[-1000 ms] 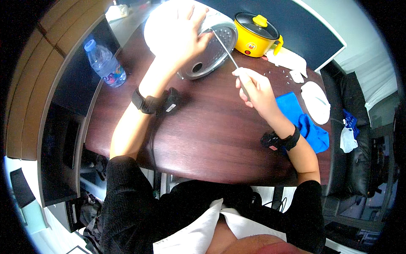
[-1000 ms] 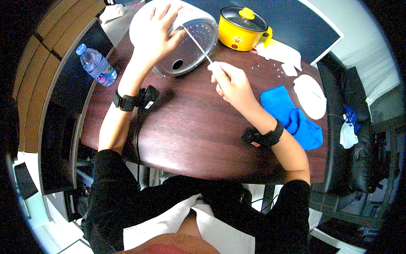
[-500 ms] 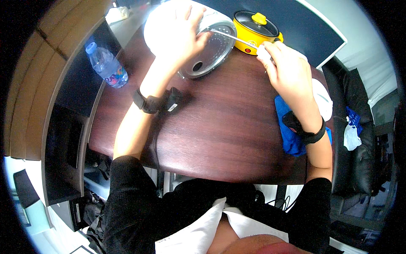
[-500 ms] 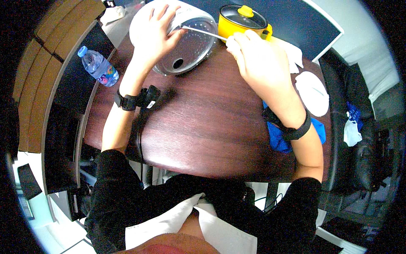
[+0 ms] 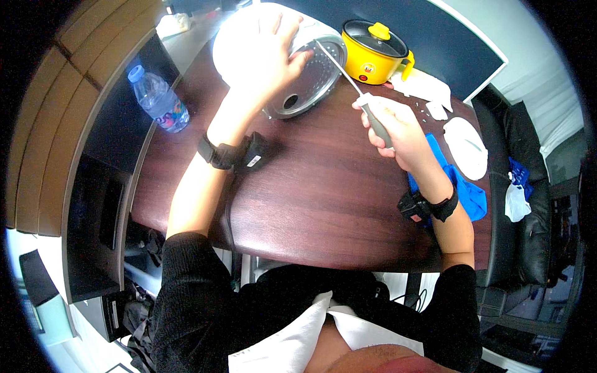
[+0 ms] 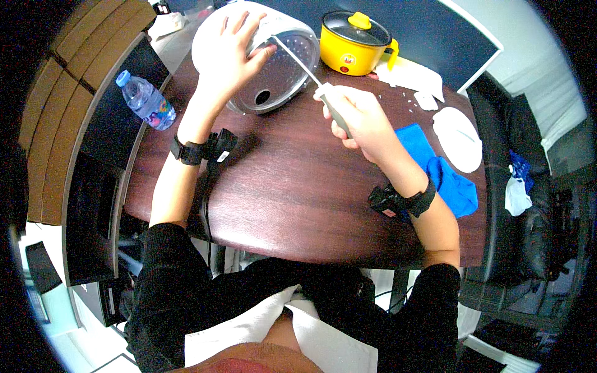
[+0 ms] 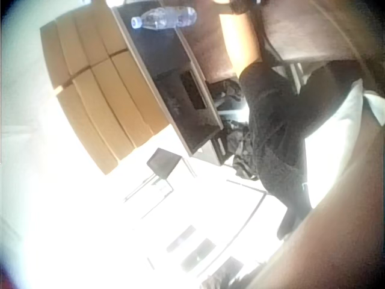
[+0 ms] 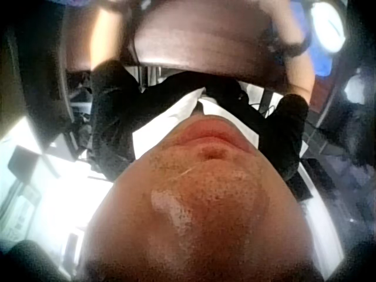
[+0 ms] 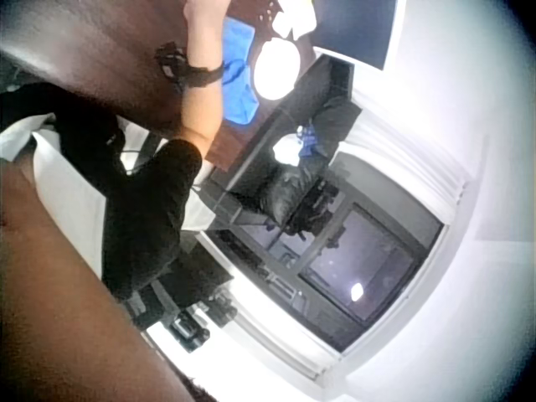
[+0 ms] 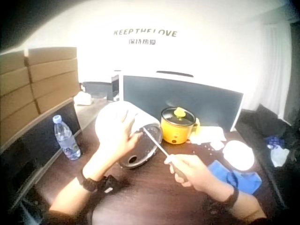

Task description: The person uses a screwdriver to repeatedly pry and adjust a metal perforated lid on a table. The hands hold the lid steady while inserting and rotating the screwdriver at various points around the rim. The task continues without visible completion or removal of the lid.

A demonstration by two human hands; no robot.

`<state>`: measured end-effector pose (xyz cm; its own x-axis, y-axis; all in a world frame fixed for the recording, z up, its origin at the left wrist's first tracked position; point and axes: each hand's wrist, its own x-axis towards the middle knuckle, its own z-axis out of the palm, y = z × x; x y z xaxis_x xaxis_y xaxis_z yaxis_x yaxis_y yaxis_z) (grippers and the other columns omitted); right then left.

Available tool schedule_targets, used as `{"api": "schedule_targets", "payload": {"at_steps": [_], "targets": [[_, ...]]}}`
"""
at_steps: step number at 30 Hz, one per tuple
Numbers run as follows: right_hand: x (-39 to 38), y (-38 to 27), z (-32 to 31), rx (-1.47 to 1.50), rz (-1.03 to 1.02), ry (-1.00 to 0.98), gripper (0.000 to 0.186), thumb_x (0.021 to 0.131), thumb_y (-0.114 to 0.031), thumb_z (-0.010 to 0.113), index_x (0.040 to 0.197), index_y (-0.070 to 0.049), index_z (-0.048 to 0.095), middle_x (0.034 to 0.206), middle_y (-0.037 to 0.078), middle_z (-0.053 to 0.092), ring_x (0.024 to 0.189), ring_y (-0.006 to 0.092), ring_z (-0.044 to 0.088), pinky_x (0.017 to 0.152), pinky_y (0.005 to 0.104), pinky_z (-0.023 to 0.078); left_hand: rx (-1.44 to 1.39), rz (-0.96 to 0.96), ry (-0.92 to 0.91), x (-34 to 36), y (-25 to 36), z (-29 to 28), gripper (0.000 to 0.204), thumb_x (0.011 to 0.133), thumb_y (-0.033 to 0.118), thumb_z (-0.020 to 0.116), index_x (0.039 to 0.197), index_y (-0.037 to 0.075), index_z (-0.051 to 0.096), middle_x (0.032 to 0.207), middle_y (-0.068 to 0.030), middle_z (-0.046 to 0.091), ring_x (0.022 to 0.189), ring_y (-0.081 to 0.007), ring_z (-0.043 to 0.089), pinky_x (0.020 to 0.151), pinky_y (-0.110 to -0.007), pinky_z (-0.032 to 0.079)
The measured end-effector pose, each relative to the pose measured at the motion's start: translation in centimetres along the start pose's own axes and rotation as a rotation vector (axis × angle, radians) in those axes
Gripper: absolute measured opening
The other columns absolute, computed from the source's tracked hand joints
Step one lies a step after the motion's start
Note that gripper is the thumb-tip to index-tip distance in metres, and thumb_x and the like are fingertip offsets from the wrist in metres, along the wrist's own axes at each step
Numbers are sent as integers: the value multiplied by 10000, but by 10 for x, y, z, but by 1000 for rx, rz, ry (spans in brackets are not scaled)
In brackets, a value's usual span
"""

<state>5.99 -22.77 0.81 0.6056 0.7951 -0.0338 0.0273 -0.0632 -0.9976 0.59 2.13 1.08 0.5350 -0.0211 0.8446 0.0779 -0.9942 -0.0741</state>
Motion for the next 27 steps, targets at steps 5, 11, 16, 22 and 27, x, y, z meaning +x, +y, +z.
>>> {"api": "schedule_targets", "payload": {"at_steps": [5, 11, 16, 22, 27], "targets": [[0, 3, 6, -30, 39, -8, 306, 1006, -272, 476, 1099, -5, 594, 798, -11, 503, 507, 7, 411, 351, 131, 271, -1, 19, 28, -2, -4, 4, 563, 772, 309, 709, 1282, 139, 541, 1252, -126, 528, 1106, -360, 504, 943, -452, 442], [1, 8, 6, 29, 9, -23, 301, 1005, -272, 477, 1092, -5, 588, 802, -10, 501, 510, 8, 412, 353, 133, 271, -14, 0, 11, -2, -5, 5, 573, 776, 302, 707, 1299, 154, 527, 1279, -133, 519, 1131, -382, 498, 964, -463, 434], [1, 7, 8, 45, 39, -35, 313, 1015, -276, 451, 1097, -3, 578, 807, -5, 500, 519, 11, 415, 354, 136, 270, -7, 3, 10, -2, -4, 4, 573, 777, 304, 707, 1302, 160, 526, 1290, -146, 514, 1140, -396, 492, 974, -472, 428], [-2, 9, 16, 95, 64, -38, 319, 1020, -291, 436, 1104, -14, 571, 810, 0, 501, 522, 14, 419, 357, 136, 273, 9, -20, 2, -6, -6, 9, 574, 786, 310, 704, 1308, 156, 522, 1319, -161, 508, 1189, -422, 471, 1020, -480, 395], [-3, 7, 20, -118, 22, 39, 301, 1006, -294, 459, 1058, -26, 585, 758, 8, 519, 523, 38, 452, 380, 175, 324, -65, -124, -93, -5, 4, 0, 578, 798, 261, 684, 1319, 87, 503, 1361, -232, 461, 1257, -450, 417, 1062, -514, 337]]}}
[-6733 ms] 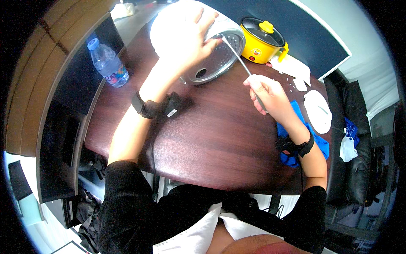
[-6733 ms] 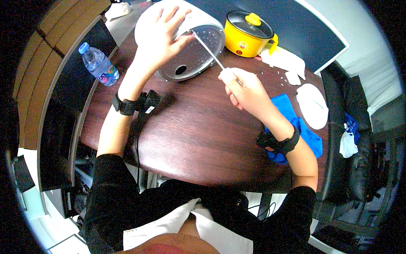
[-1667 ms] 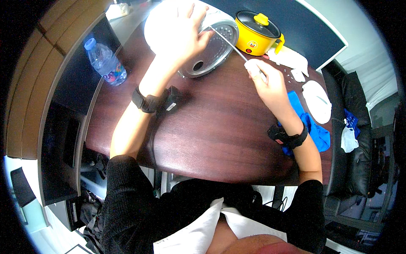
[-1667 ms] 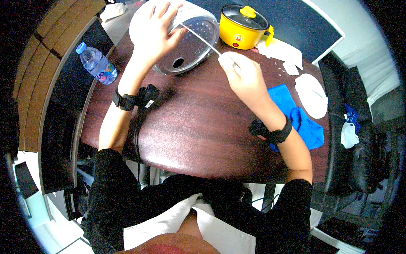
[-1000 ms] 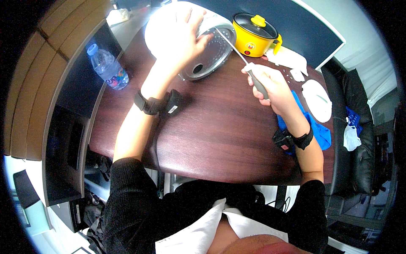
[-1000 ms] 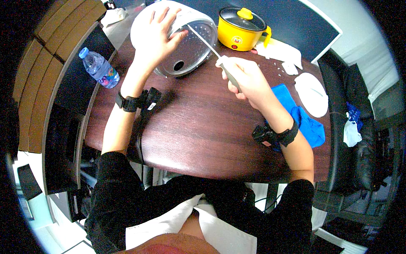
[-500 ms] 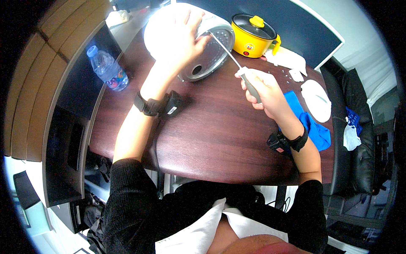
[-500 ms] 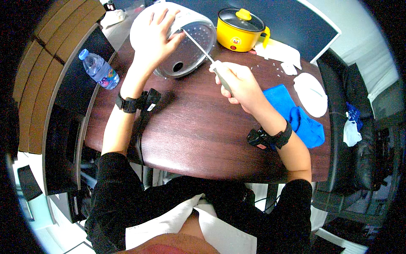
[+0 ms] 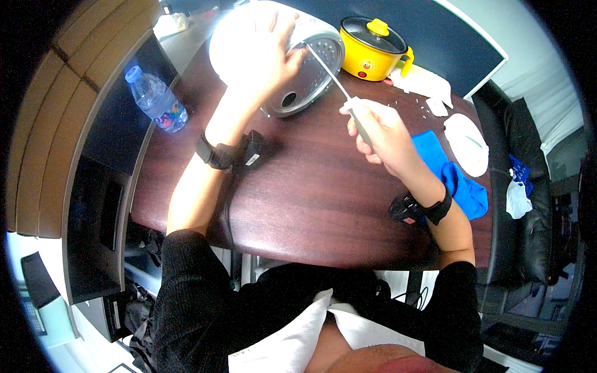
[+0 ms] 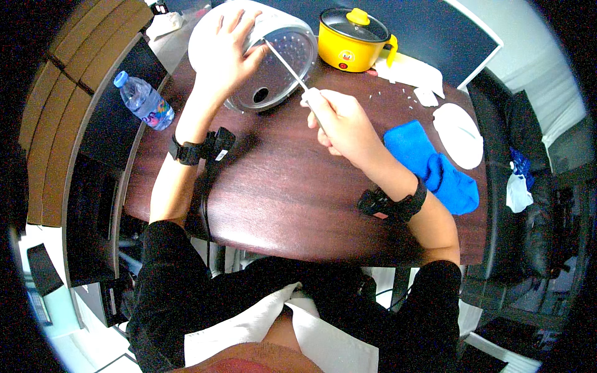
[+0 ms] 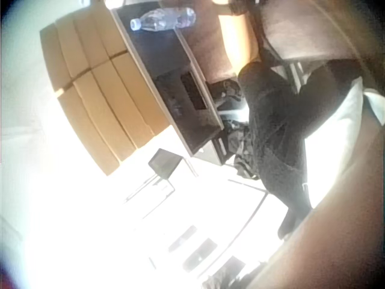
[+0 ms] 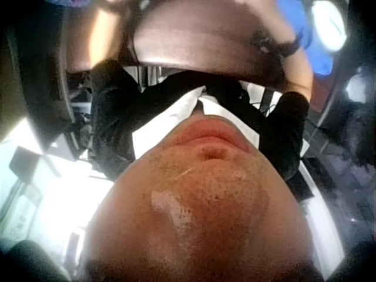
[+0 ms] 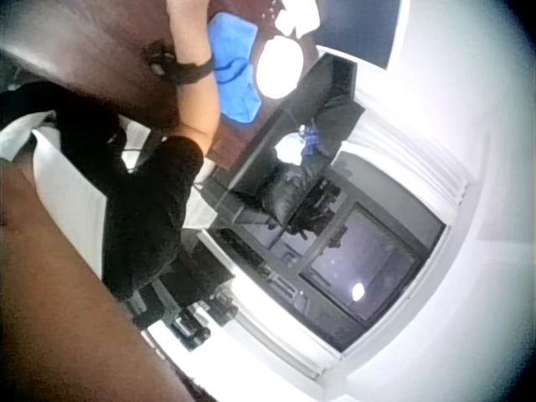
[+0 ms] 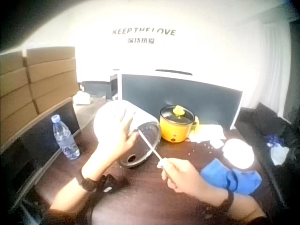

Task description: The person uses a screwdriver to repeatedly pry and adjust a metal perforated lid on a table. The hands hold the lid steady while inserting and rotating the screwdriver at various points around the rim. The task continues without visible completion or removal of the lid.

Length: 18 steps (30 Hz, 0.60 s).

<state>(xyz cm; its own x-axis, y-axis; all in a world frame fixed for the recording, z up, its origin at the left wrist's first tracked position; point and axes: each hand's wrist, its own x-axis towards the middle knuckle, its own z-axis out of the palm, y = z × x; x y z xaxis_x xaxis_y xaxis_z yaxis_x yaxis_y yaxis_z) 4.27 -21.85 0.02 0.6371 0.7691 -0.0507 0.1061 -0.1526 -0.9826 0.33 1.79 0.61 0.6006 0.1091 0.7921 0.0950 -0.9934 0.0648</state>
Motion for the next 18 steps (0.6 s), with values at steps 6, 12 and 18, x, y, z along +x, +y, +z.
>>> {"api": "schedule_targets", "payload": {"at_steps": [6, 12, 18], "targets": [[10, -8, -24, -1159, -895, 479, 197, 901, -236, 608, 937, -46, 639, 781, 107, 613, 587, 239, 609, 535, 337, 501, 32, 53, 31, 2, -7, 5, 583, 795, 288, 694, 1323, 124, 506, 1337, -208, 489, 1232, -445, 443, 1064, -498, 349], [20, -23, -48, -1119, -820, 345, 270, 902, -291, 605, 965, -32, 648, 749, 91, 597, 583, 207, 603, 532, 310, 494, 54, 80, 90, 1, -12, 11, 585, 790, 320, 705, 1323, 172, 516, 1333, -176, 503, 1205, -442, 468, 1040, -486, 384], [6, -8, -29, -40, 9, -40, 327, 964, -368, 532, 1011, -56, 618, 740, -16, 519, 481, 30, 427, 353, 173, 276, 54, 78, 67, 2, -8, 7, 585, 792, 335, 705, 1326, 184, 517, 1324, -163, 507, 1188, -438, 478, 1006, -491, 412]]}}
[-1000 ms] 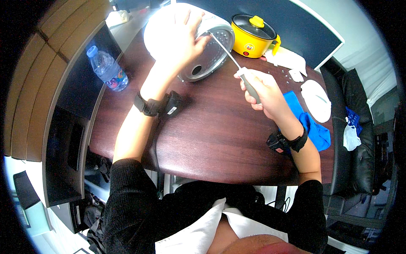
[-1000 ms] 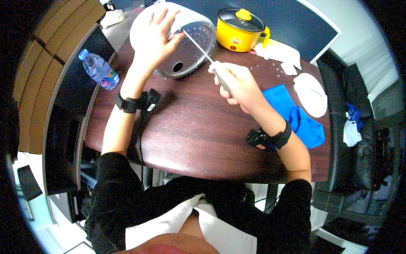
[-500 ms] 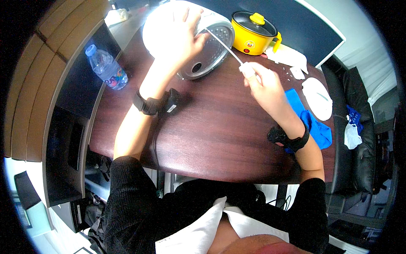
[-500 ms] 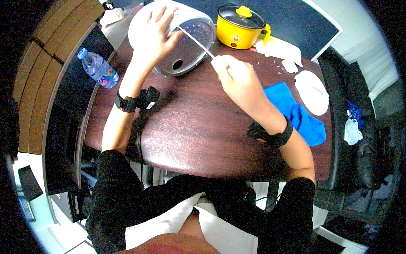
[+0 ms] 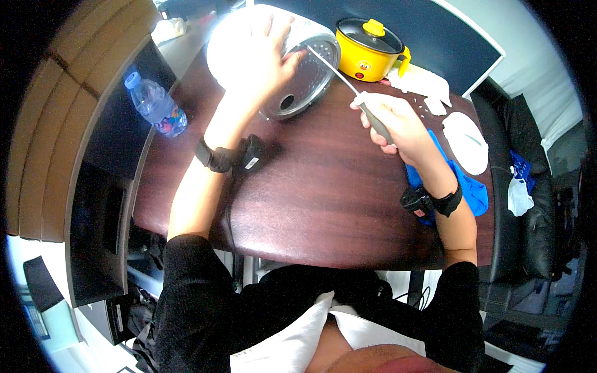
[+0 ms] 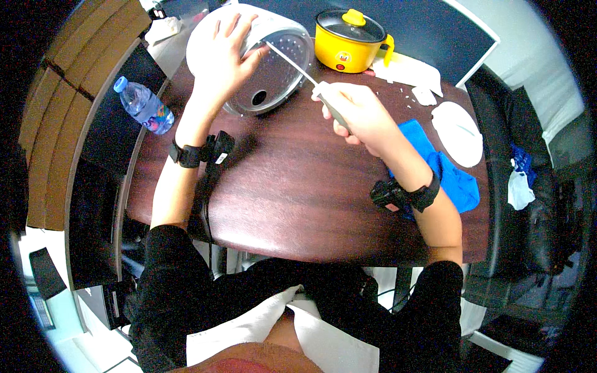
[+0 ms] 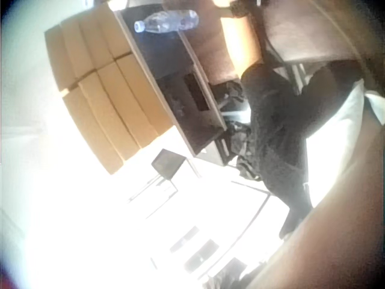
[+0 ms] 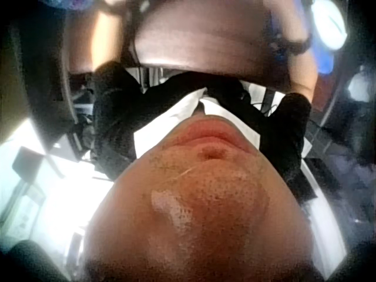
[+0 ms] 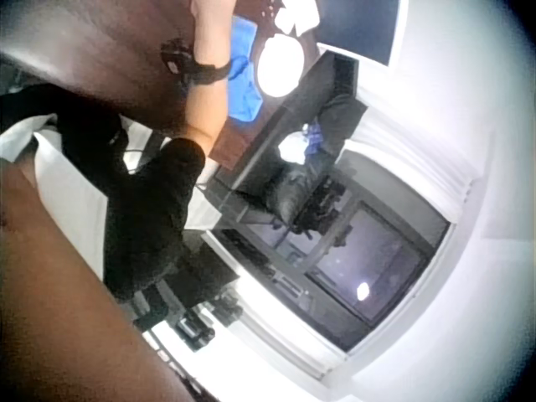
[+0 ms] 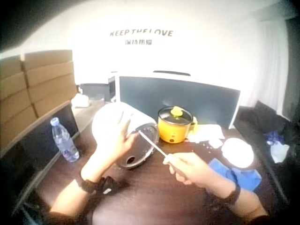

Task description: The person uses a screwdriver to repeatedly pry and adjust a metal perforated lid on a table. The hands hold the lid steady while inserting and rotating the screwdriver at various points around the rim. The task continues without visible completion or removal of the lid.

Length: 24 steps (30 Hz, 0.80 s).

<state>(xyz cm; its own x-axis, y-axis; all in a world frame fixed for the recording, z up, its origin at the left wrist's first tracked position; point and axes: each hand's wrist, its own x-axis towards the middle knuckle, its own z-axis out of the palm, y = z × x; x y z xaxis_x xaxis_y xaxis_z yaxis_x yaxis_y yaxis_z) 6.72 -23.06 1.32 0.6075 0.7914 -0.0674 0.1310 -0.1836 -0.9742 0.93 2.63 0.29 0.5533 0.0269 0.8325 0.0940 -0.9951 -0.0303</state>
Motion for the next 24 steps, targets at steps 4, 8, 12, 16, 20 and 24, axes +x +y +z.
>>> {"api": "schedule_targets", "payload": {"at_steps": [4, 8, 12, 16, 20, 24], "targets": [[-3, 2, 8, 205, 53, -31, 316, 978, -352, 516, 1020, -49, 596, 735, -13, 497, 488, 27, 408, 353, 165, 252, 25, 17, 33, -1, -3, 5, 590, 790, 339, 706, 1327, 185, 515, 1311, -153, 512, 1169, -440, 487, 999, -493, 415], [-2, 4, 12, 194, 46, -44, 320, 979, -350, 514, 1024, -42, 590, 739, -11, 493, 491, 28, 410, 352, 164, 260, 16, -6, 31, -1, -2, 6, 598, 792, 339, 704, 1335, 186, 506, 1330, -159, 501, 1182, -445, 478, 1011, -493, 405], [-1, 3, 13, 201, 43, -57, 319, 982, -345, 510, 1027, -39, 585, 749, -8, 491, 495, 28, 413, 350, 166, 269, 15, -24, 15, -1, -1, 5, 606, 789, 334, 707, 1339, 184, 503, 1339, -166, 498, 1192, -441, 475, 1024, -490, 394], [0, 5, 14, 172, 35, -51, 312, 985, -334, 503, 1023, -35, 585, 755, -8, 492, 503, 29, 418, 356, 168, 282, 18, -31, 9, -2, 0, 6, 610, 788, 322, 712, 1338, 164, 502, 1336, -176, 502, 1204, -431, 472, 1049, -485, 373], [7, 14, 4, -159, -198, 33, 321, 982, -310, 505, 975, -4, 600, 732, 7, 534, 531, 57, 457, 446, 220, 394, 6, -22, 1, -1, 0, 6, 607, 791, 313, 710, 1337, 148, 502, 1330, -189, 509, 1224, -422, 464, 1078, -482, 344], [14, 3, -9, -1071, -800, 446, 218, 887, -231, 612, 980, -35, 635, 786, 116, 623, 682, 227, 635, 597, 324, 509, -4, -26, -13, -1, -2, 5, 605, 796, 311, 705, 1340, 147, 498, 1336, -194, 504, 1232, -422, 459, 1084, -484, 335]]}}
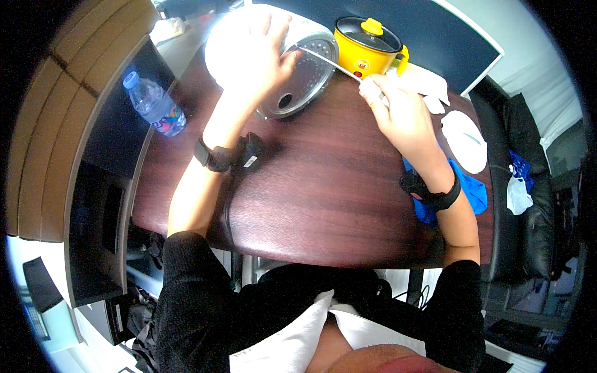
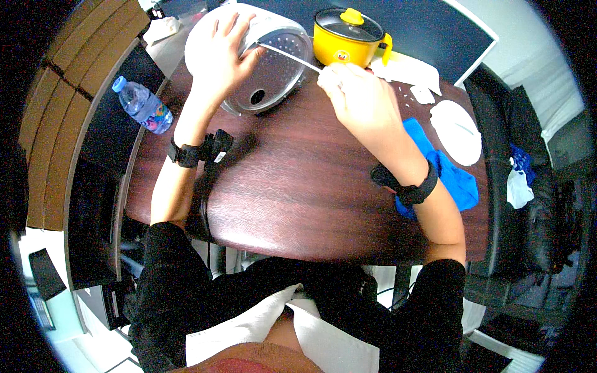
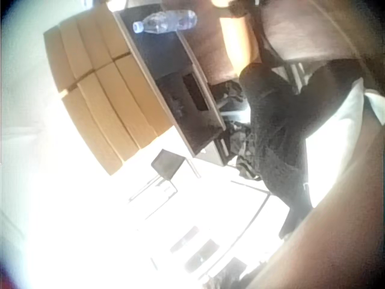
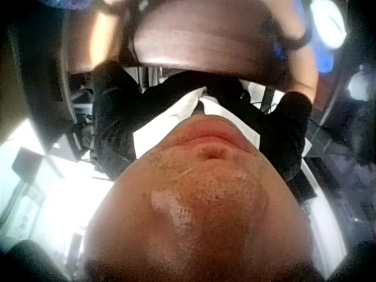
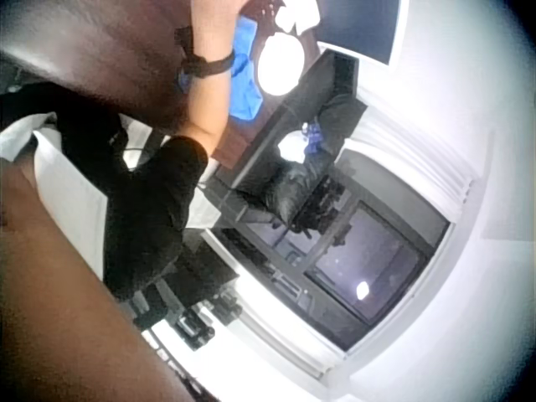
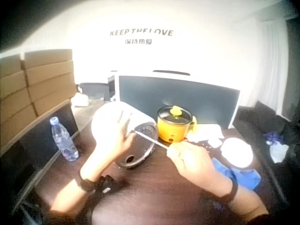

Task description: The person uses a screwdriver to repeatedly pry and adjust a metal perforated lid on a table. The hands hold the lid steady while inserting and rotating the screwdriver at various points around the rim. The task continues without visible completion or removal of the lid.

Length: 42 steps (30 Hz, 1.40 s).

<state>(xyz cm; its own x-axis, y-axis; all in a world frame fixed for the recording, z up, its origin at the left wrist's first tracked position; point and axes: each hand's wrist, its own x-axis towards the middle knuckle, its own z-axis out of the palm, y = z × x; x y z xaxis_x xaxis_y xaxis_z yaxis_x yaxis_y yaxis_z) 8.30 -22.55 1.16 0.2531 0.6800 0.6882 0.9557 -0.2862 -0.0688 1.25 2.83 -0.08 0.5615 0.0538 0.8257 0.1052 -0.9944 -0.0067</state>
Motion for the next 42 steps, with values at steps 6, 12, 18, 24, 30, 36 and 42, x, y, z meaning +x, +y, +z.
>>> {"api": "schedule_targets", "payload": {"at_steps": [6, 12, 18, 24, 30, 36, 42], "targets": [[14, 0, -22, -223, -94, 18, 229, 888, -253, 611, 977, -43, 636, 784, 108, 621, 669, 224, 636, 588, 323, 506, -17, -4, 13, -1, 0, -2, 596, 801, 322, 700, 1343, 173, 500, 1355, -193, 489, 1227, -450, 451, 1047, -504, 366], [-4, -5, -3, 951, 697, -452, 301, 960, -337, 542, 970, -50, 634, 705, -1, 540, 508, 30, 450, 398, 209, 364, 19, 6, 16, 1, 1, -2, 597, 798, 347, 704, 1339, 192, 504, 1354, -180, 494, 1220, -457, 452, 1015, -510, 397], [-7, -17, 2, 1150, 813, -415, 329, 973, -356, 519, 1031, -47, 615, 746, -6, 511, 483, 28, 420, 354, 166, 284, 22, 9, 17, 0, 1, -2, 602, 791, 348, 711, 1334, 188, 509, 1343, -168, 498, 1216, -446, 456, 1008, -497, 408], [-9, -22, 2, 1173, 825, -415, 321, 990, -325, 499, 1051, -28, 605, 754, -17, 498, 482, 10, 410, 349, 147, 284, 10, 21, 32, 1, 2, -2, 588, 790, 343, 711, 1320, 174, 521, 1323, -171, 505, 1196, -430, 468, 996, -493, 413], [-12, -22, 4, 1200, 837, -410, 327, 977, -347, 517, 1012, -33, 599, 741, -4, 499, 491, 24, 413, 350, 164, 282, 42, 27, 59, 0, 2, -1, 581, 785, 336, 712, 1311, 169, 530, 1313, -165, 512, 1189, -416, 475, 993, -485, 414], [-13, -25, 5, 1222, 820, -405, 320, 985, -340, 504, 1017, -35, 596, 750, -3, 501, 493, 27, 414, 354, 165, 280, 16, -6, 3, 0, 2, -3, 590, 788, 328, 709, 1326, 173, 520, 1336, -167, 503, 1212, -422, 464, 1031, -488, 385], [-13, -27, 8, 1199, 801, -401, 323, 987, -344, 500, 1017, -37, 595, 737, -7, 499, 494, 26, 416, 358, 166, 280, 3, 11, 42, -1, -2, 3, 602, 790, 321, 708, 1339, 177, 510, 1327, -176, 518, 1220, -443, 455, 1043, -493, 374]]}}
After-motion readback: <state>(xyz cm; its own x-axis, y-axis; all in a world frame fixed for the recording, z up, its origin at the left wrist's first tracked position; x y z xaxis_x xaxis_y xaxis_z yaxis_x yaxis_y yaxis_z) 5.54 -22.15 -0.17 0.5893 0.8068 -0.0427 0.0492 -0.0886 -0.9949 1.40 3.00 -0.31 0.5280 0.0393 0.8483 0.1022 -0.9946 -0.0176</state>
